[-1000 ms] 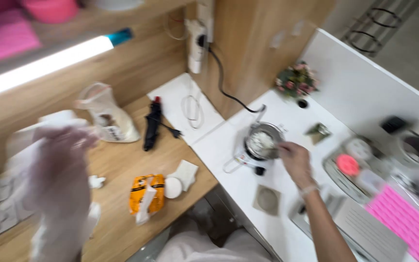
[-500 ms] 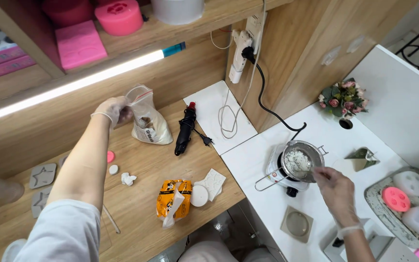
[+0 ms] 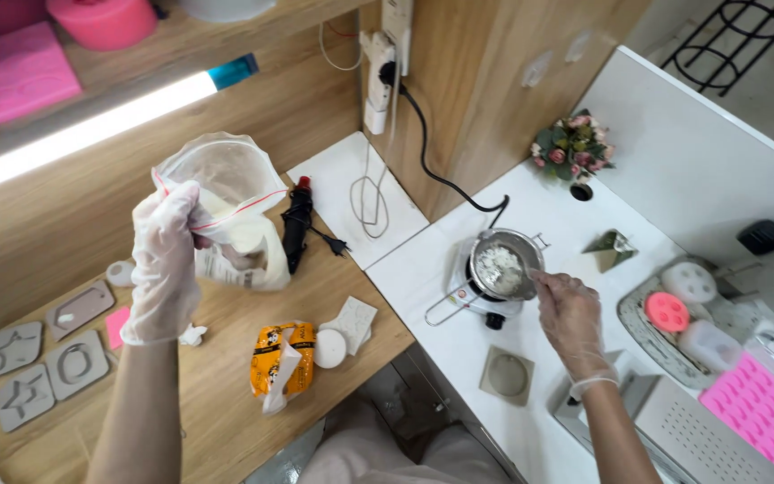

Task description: Preparing wax flakes in a melting pot for candle making.

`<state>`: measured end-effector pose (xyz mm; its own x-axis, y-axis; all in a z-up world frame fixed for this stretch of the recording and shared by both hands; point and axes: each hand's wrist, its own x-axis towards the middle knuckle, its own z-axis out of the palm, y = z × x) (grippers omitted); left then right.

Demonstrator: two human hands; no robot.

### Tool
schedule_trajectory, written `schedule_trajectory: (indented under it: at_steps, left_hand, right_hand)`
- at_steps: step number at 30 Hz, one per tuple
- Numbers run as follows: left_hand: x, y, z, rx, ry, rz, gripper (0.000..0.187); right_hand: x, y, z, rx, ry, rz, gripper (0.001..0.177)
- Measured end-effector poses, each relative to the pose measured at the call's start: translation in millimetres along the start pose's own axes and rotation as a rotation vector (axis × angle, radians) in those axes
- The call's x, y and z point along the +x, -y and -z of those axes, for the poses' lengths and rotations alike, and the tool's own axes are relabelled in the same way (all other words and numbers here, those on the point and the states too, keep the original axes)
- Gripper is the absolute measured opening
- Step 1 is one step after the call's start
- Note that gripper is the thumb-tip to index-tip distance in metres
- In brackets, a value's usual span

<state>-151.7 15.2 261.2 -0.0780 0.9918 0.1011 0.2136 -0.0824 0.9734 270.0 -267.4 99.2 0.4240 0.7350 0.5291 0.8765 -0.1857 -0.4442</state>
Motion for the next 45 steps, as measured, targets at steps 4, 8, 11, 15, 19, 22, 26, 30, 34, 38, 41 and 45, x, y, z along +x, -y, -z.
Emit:
schedule_trajectory:
  at_steps: [4, 8, 11, 15, 19, 22, 26, 30, 34, 38, 41, 45]
  left_hand:
    - [-14.4, 14.4, -16.9, -0.167, 0.03, -0.053, 0.031]
    - [-60.1, -6.3, -46.4, -0.329, 0.252, 0.025, 0.027]
    - [-77.0, -8.4, -69.4, -0.365, 0.467, 0.06, 0.03]
    - [-53.9, 117.4, -147.1, 0.009, 0.353, 0.227, 0.037]
    - [-87.5, 15.7, -117.2, 0.013, 0.619, 0.044, 0.023]
    - [-86.0, 23.1, -126.8, 0.437, 0.808, -0.08, 0.025]
    - [-80.6, 28.9, -139.4, 0.406, 0.835, -0.233, 0.041]
    - [-78.3, 32.9, -141.5, 0.496, 0.794, -0.314, 0.041]
    - [-76.2, 25.4, -141.7, 0.48, 0.775, -0.336, 0.041]
    - [-71.4, 34.3, -144.9, 0.433, 0.814, -0.566, 0.036]
    - [-63.6, 38.6, -152.0, 0.622, 0.799, -0.616, 0.022]
    - [-60.7, 46.3, -172.7, 0.582, 0.797, -0.472, 0.025]
  right_hand:
    - [2.9, 14.3, 5.3, -0.04, -0.04, 0.038, 0.008]
    - [13.8, 21.5, 5.1, -0.062, 0.074, 0.058, 0.009]
    - [13.4, 16.7, 1.5, -0.068, 0.123, 0.017, 0.01]
    - [12.7, 9.1, 5.0, -0.096, 0.106, -0.04, 0.012]
    - [9.0, -3.2, 1.7, -0.143, 0.14, -0.026, 0.007]
    - [8.5, 8.0, 9.2, -0.027, 0.148, -0.08, 0.012]
    - [19.8, 44.7, 31.0, 0.109, 0.057, -0.233, 0.012]
    - [31.8, 82.8, 52.1, 0.621, -0.339, -0.437, 0.014]
    - [54.8, 138.6, 46.7, 0.685, -0.267, -0.307, 0.013]
    - [78.5, 161.3, -28.7, 0.419, 0.268, -0.129, 0.016]
    - [87.8, 140.7, -102.3, 0.158, 0.53, -0.198, 0.018]
    - [102.2, 143.3, -129.3, 0.313, 0.57, -0.443, 0.022]
